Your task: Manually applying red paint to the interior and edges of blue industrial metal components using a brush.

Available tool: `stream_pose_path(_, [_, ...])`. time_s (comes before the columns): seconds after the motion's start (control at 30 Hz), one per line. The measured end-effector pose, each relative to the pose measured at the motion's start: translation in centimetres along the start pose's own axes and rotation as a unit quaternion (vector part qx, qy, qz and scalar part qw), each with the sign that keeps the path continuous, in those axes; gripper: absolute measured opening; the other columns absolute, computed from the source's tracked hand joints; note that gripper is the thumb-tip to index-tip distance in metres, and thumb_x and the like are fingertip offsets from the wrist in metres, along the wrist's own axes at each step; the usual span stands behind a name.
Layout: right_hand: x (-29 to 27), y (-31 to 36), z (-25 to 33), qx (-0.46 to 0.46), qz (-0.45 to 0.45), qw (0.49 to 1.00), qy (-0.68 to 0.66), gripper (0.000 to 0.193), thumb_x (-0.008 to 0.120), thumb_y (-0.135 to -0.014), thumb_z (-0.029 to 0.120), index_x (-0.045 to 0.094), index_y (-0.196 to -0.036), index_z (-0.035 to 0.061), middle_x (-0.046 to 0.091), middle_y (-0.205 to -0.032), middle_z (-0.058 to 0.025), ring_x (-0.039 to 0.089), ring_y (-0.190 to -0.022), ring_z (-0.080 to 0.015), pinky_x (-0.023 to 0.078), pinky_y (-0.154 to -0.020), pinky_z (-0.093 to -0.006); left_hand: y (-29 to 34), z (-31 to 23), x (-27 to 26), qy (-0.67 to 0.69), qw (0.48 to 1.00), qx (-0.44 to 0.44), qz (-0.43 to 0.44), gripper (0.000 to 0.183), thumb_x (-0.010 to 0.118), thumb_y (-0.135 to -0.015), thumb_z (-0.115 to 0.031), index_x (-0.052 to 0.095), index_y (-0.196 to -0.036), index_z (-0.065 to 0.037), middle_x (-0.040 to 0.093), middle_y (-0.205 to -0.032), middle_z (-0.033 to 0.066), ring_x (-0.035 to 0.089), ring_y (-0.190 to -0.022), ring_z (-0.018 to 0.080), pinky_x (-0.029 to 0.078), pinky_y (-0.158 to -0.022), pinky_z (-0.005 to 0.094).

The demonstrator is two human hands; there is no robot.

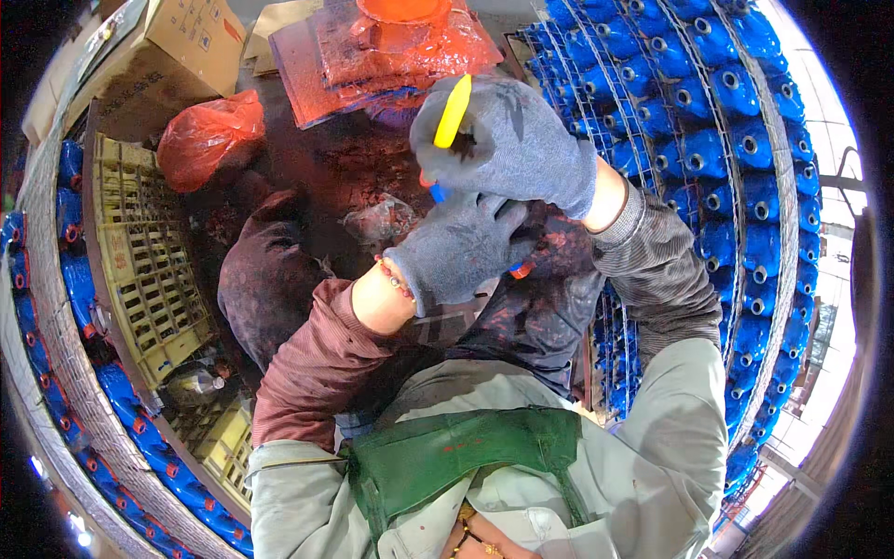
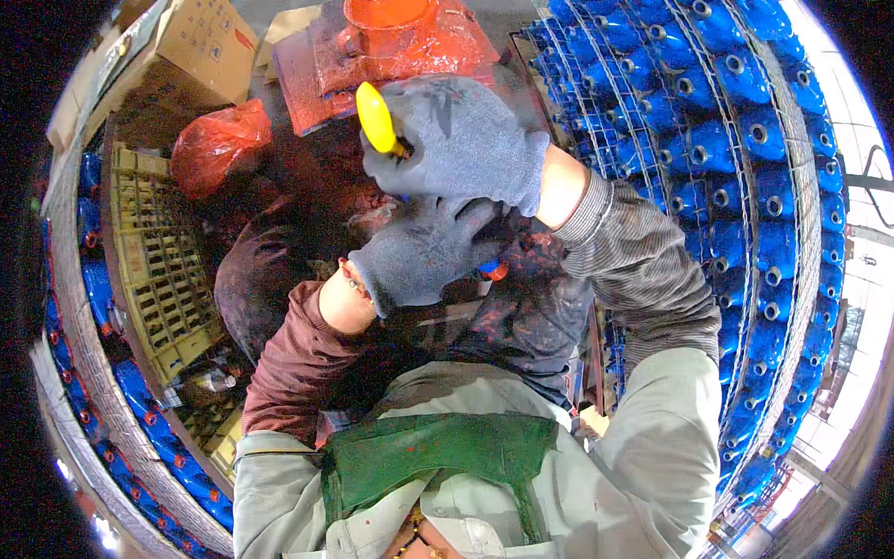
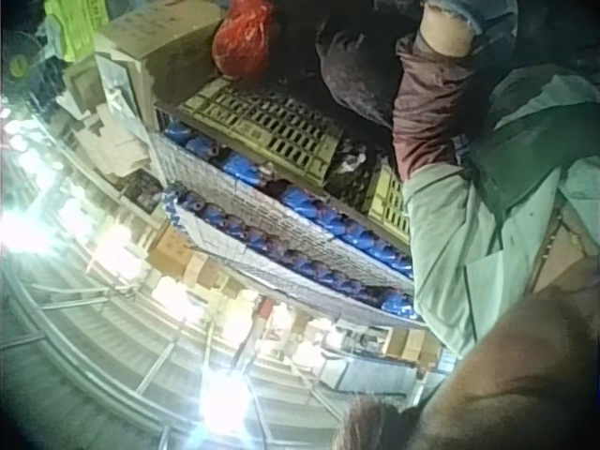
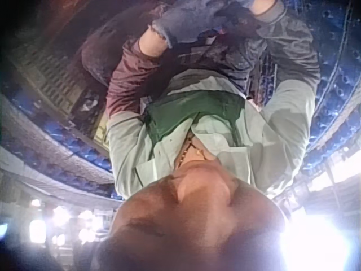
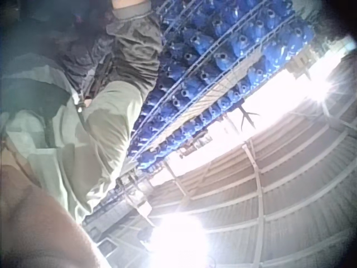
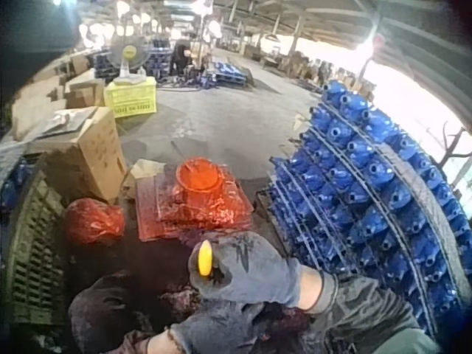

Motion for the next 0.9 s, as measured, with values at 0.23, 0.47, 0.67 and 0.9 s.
stream_pose_path(0.23, [0.4,1.9,-5.2,0.159,-0.002,0.94,-0.3,0.024,0.07,-0.085,0.025,0.071,-0.094,0.0031,0.07,-0.086,-0.0037,0.063,-0.076,-0.0125,0.051,-0.071,-0.0292,-0.3,0.2,-0.8,0.053,0.998,0.022,-0.011,0.034,0.058,-0.079,-0.027,0.068,-0.111,-0.02,0.059,-0.122,0.0134,0.054,-0.113,0.0333,0.044,-0.098,0.0486])
stream_pose_path(0.47, [1.0,5.0,-10.6,0.188,-0.138,0.912,-0.336,0.024,0.068,-0.089,0.019,0.071,-0.103,-0.0007,0.068,-0.088,-0.0048,0.062,-0.082,-0.0115,0.051,-0.071,-0.028,-0.7,0.7,-1.7,0.032,0.999,0.002,-0.031,0.038,0.06,-0.077,-0.024,0.064,-0.115,-0.019,0.056,-0.121,0.0125,0.053,-0.113,0.0332,0.043,-0.098,0.0486])
stream_pose_path(0.67, [1.5,8.3,-13.3,0.314,-0.315,0.779,-0.441,0.035,0.07,-0.09,0.036,0.069,-0.104,0.0028,0.062,-0.078,0.0011,0.054,-0.065,-0.007,0.043,-0.058,-0.023,-0.2,3.6,-4.5,0.123,0.981,-0.105,-0.108,0.063,0.074,-0.066,-0.014,0.058,-0.126,-0.019,0.052,-0.131,0.0121,0.048,-0.122,0.0374,0.039,-0.104,0.0505])
stream_pose_path(0.9, [0.6,8.1,-13.4,0.281,-0.36,0.784,-0.422,0.04,0.065,-0.091,0.045,0.068,-0.098,0.0051,0.053,-0.073,0.0051,0.047,-0.064,-0.0059,0.038,-0.06,-0.0227,1.4,6.8,-7.6,0.111,0.935,-0.173,-0.288,0.067,0.081,-0.066,-0.019,0.057,-0.129,-0.013,0.049,-0.137,0.015,0.048,-0.125,0.04,0.039,-0.105,0.0511])
Point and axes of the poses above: each hand's wrist, its own y-axis away from the middle knuckle, its own x-axis out of the palm, z = x × y, the point moved 3 cm from there along -y, towards the middle knuckle
